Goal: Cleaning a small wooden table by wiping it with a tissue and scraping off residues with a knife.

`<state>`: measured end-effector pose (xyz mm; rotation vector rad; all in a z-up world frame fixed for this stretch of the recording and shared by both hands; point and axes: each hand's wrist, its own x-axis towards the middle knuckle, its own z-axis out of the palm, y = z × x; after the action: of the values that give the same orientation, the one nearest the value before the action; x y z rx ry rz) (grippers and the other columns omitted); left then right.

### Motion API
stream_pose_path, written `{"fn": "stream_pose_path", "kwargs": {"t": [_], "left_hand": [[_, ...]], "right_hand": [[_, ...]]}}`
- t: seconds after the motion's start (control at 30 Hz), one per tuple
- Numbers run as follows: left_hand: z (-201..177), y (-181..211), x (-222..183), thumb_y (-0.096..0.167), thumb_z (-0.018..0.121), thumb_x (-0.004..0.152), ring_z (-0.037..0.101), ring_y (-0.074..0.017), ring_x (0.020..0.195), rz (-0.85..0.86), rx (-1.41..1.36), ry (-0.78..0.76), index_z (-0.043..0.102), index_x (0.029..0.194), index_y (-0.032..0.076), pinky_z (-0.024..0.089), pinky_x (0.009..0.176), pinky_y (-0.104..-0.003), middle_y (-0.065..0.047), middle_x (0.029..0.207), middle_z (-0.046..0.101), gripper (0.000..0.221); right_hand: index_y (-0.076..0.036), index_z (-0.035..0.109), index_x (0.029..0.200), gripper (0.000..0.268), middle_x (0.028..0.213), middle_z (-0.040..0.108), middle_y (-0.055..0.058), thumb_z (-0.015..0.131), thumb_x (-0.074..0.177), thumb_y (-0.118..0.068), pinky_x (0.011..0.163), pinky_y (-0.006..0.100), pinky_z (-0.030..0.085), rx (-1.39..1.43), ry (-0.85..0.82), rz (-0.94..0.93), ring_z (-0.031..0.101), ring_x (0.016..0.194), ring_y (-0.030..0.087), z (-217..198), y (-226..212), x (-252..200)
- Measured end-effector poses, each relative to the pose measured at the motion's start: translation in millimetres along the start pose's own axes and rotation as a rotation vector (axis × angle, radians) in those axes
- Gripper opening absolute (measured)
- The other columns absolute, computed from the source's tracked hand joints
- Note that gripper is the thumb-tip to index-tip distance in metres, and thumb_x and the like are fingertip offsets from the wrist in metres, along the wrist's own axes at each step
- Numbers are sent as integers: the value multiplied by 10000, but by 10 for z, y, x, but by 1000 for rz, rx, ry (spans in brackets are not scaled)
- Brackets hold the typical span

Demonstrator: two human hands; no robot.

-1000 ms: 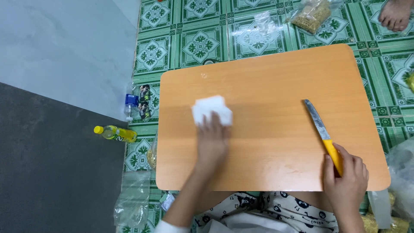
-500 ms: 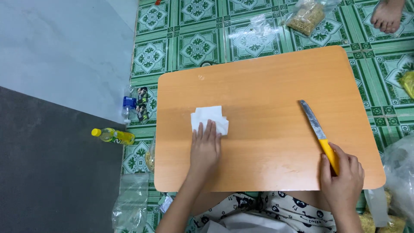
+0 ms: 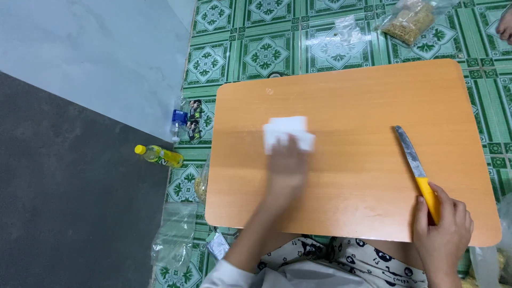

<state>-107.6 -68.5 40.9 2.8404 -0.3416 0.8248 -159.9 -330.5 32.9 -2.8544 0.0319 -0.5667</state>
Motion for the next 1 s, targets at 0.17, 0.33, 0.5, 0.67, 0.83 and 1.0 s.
{"fn": "stream_pose_path", "kwargs": {"t": [0.17, 0.33, 0.5, 0.67, 0.83, 1.0], "left_hand": [[122, 565, 67, 303, 265, 849, 254, -416, 1174, -170, -287, -283, 353, 1161, -107, 137, 989, -466, -220, 1238, 351, 523], [298, 179, -128, 330, 374, 828, 424, -442, 1030, -156, -110, -101, 400, 1130, -98, 353, 803, -511, -277, 1037, 501, 525], [226, -868, -186, 259, 354, 808, 433, -446, 957, -571, -77, -242, 381, 1119, -67, 343, 812, -465, -273, 1048, 474, 451], [-203, -897, 7, 300, 234, 855, 252, -423, 1147, -626, -7, -395, 353, 1155, -83, 228, 929, -469, -221, 1237, 325, 501], [146, -474, -123, 320, 260, 850, 210, -436, 1167, -557, 54, -348, 263, 1191, -121, 174, 951, -475, -235, 1263, 282, 557], [-35, 673, -125, 272, 320, 830, 207, -446, 1167, -222, -435, -310, 308, 1180, -113, 134, 951, -509, -266, 1244, 304, 520]], "right_hand": [[-10, 564, 1160, 313, 886, 508, 147, 559, 863, -109, 771, 333, 378, 31, -26, 14, 497, 798, 257, -44, -26, 5], [-15, 567, 1154, 296, 869, 522, 127, 550, 886, -140, 762, 311, 380, -43, -82, 31, 505, 795, 220, -19, -11, 7], [12, 559, 1157, 332, 899, 513, 166, 567, 838, -81, 774, 357, 389, 86, 17, -28, 500, 798, 287, -47, -31, 10], [12, 534, 1155, 328, 864, 490, 172, 529, 844, -94, 748, 351, 367, 81, -85, 31, 474, 783, 273, -93, -61, 75], [-2, 529, 1165, 336, 898, 474, 185, 535, 839, -83, 770, 368, 369, 114, -55, 33, 461, 802, 292, -87, -67, 76], [-48, 562, 1139, 314, 953, 446, 184, 527, 837, -124, 786, 374, 322, 34, -66, 24, 411, 826, 290, -157, -88, 129]]}}
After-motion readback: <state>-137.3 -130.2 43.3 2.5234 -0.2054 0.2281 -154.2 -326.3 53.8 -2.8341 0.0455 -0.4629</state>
